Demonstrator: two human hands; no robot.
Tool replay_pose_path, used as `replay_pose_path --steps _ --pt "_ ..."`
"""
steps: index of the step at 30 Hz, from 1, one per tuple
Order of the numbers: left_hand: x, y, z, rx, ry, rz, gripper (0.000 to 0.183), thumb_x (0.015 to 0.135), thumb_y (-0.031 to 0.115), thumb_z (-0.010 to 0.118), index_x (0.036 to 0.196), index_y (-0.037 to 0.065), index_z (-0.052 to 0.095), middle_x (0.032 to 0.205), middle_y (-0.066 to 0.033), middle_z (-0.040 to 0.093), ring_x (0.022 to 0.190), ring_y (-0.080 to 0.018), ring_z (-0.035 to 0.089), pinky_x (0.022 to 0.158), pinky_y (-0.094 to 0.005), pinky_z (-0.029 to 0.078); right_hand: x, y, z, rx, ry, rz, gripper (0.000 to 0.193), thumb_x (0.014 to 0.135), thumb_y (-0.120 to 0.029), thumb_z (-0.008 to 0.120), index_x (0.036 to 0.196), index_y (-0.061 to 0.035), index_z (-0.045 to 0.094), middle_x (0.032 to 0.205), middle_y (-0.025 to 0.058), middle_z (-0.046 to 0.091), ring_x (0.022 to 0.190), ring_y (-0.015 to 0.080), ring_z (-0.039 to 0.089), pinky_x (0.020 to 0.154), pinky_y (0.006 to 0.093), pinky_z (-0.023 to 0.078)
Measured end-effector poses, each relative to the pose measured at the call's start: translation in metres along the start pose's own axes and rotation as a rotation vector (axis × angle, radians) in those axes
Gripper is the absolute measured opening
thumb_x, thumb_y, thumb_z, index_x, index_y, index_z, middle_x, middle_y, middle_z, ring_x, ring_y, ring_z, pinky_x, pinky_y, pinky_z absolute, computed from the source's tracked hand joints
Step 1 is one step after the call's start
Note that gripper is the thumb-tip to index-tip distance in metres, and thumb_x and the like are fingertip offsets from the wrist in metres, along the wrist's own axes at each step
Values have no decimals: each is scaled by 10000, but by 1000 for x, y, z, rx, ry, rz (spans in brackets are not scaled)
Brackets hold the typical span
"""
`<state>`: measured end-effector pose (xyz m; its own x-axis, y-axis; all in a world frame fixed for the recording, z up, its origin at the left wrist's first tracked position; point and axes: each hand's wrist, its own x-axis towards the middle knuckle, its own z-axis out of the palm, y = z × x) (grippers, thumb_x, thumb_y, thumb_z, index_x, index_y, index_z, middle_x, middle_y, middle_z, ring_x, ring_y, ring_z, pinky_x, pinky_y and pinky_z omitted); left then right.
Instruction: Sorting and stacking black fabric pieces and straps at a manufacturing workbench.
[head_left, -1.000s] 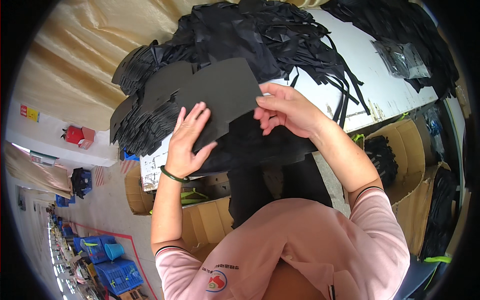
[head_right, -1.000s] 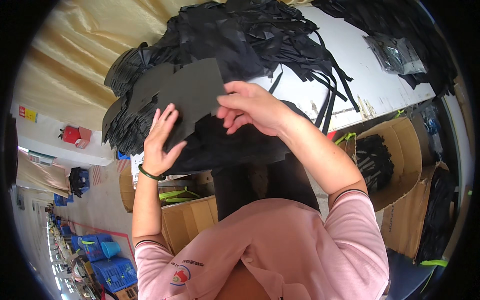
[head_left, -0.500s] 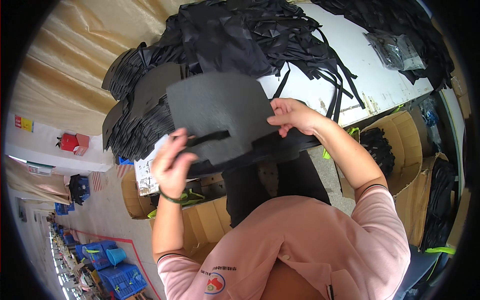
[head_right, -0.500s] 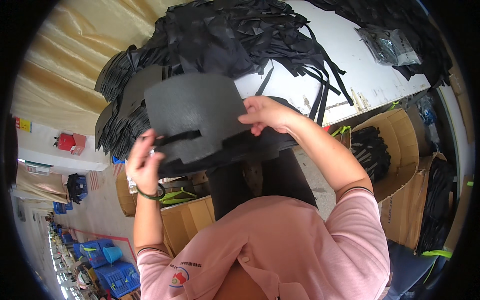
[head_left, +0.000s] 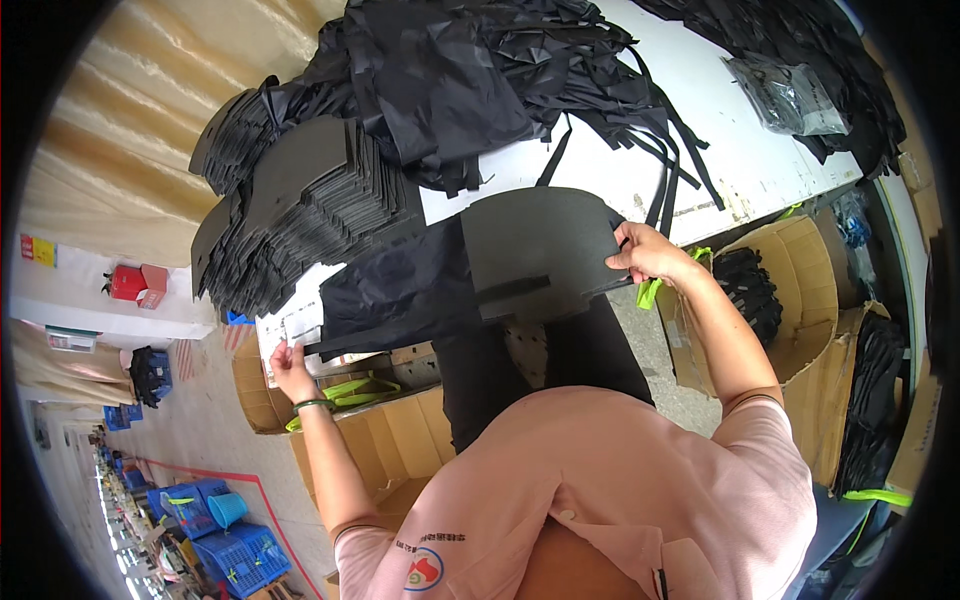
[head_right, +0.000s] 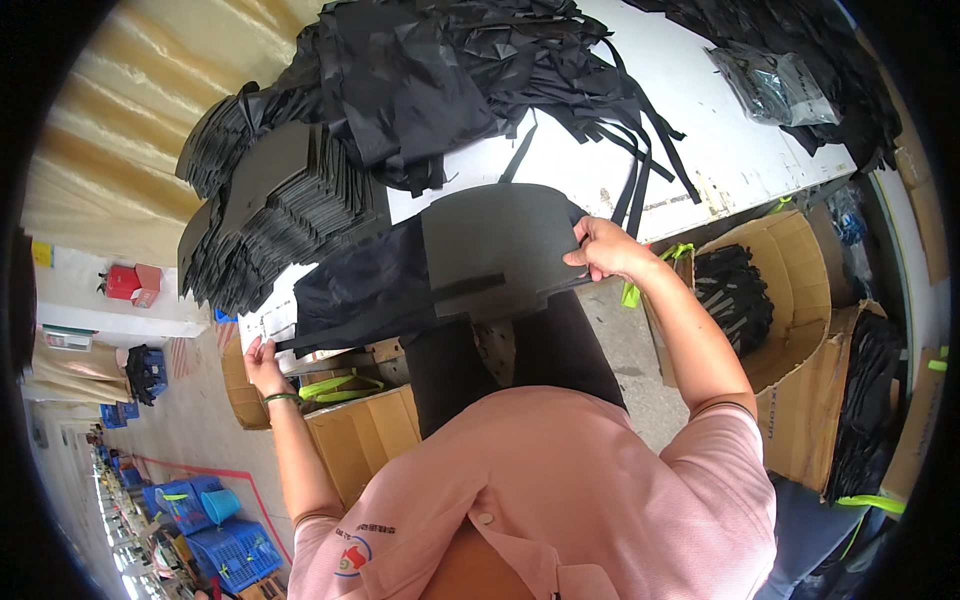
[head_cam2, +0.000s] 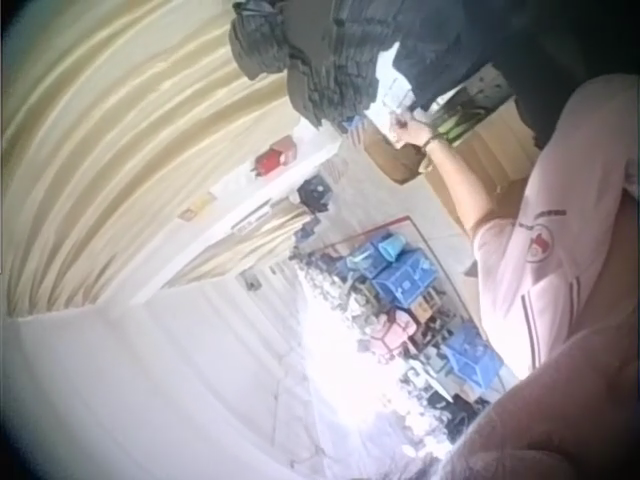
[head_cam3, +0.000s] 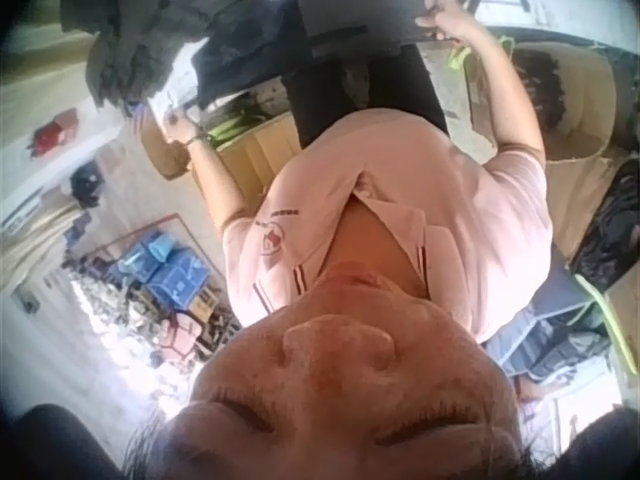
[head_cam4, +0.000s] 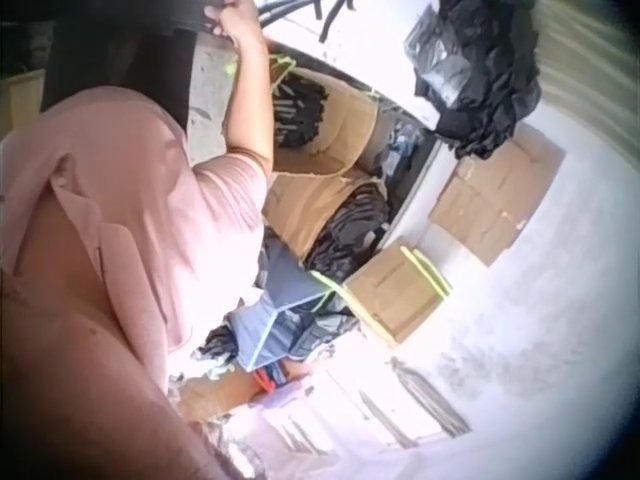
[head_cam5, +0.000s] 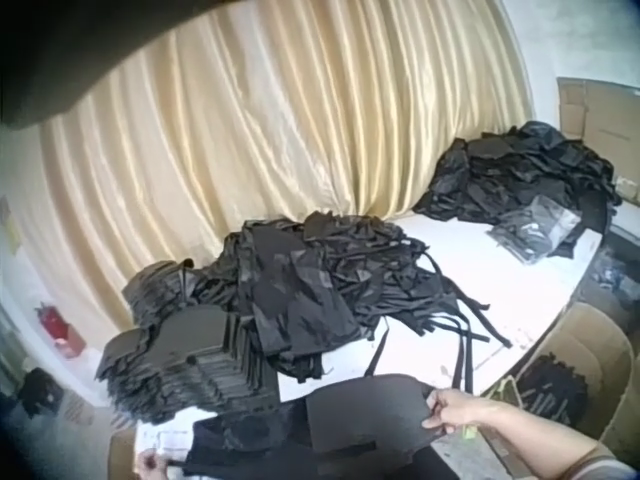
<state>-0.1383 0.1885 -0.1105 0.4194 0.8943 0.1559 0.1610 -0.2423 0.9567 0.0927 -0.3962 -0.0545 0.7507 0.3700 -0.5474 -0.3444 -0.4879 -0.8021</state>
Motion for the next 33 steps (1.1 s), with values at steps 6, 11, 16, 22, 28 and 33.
replay_pose_path --steps 6,11,16,22,28,33 --pt "-178 133 106 -548 -1341 -495 455 989 351 456 1112 -69 582 1098 -225 633 1015 -299 631 902 -400 497 -2 13 -11 236 -34 -5 291 809 -75 712 989 -7 492 635 18 537 397 78 449 371 217 330" --pt "-270 138 175 -815 -1362 -1146 575 996 416 417 1323 -57 424 1353 -214 483 1265 -304 469 1080 -449 359 -6 10 -11 477 -101 -47 239 820 -89 712 962 -18 532 673 0 543 413 48 396 408 200 353" --pt "-276 140 220 -1041 -946 -1139 324 976 273 526 1196 36 540 1228 -131 586 1145 -251 563 1023 -423 431 -16 -2 -6 437 -102 -71 259 803 -84 733 943 -48 518 684 -24 535 414 41 403 384 187 309" --pt "-278 117 229 -992 -808 -1176 272 890 47 625 1149 107 564 1135 -45 614 1050 -210 591 921 -385 495 -20 0 6 128 38 -116 248 820 -82 727 918 -71 499 579 -50 459 419 53 401 392 211 303" --pt "-283 111 227 -1010 -852 -1161 240 901 47 605 1135 96 580 1145 -55 622 1069 -213 592 927 -383 494 -18 7 8 -25 93 -78 244 810 -85 725 855 -74 485 617 -32 473 495 58 418 437 239 334" --pt "-284 110 227 -1055 -852 -1178 257 905 54 598 1159 82 574 1162 -62 620 1099 -221 585 962 -387 477 -16 7 10 -166 136 -168 250 803 -74 723 832 -61 475 626 -31 472 562 69 439 510 265 376"
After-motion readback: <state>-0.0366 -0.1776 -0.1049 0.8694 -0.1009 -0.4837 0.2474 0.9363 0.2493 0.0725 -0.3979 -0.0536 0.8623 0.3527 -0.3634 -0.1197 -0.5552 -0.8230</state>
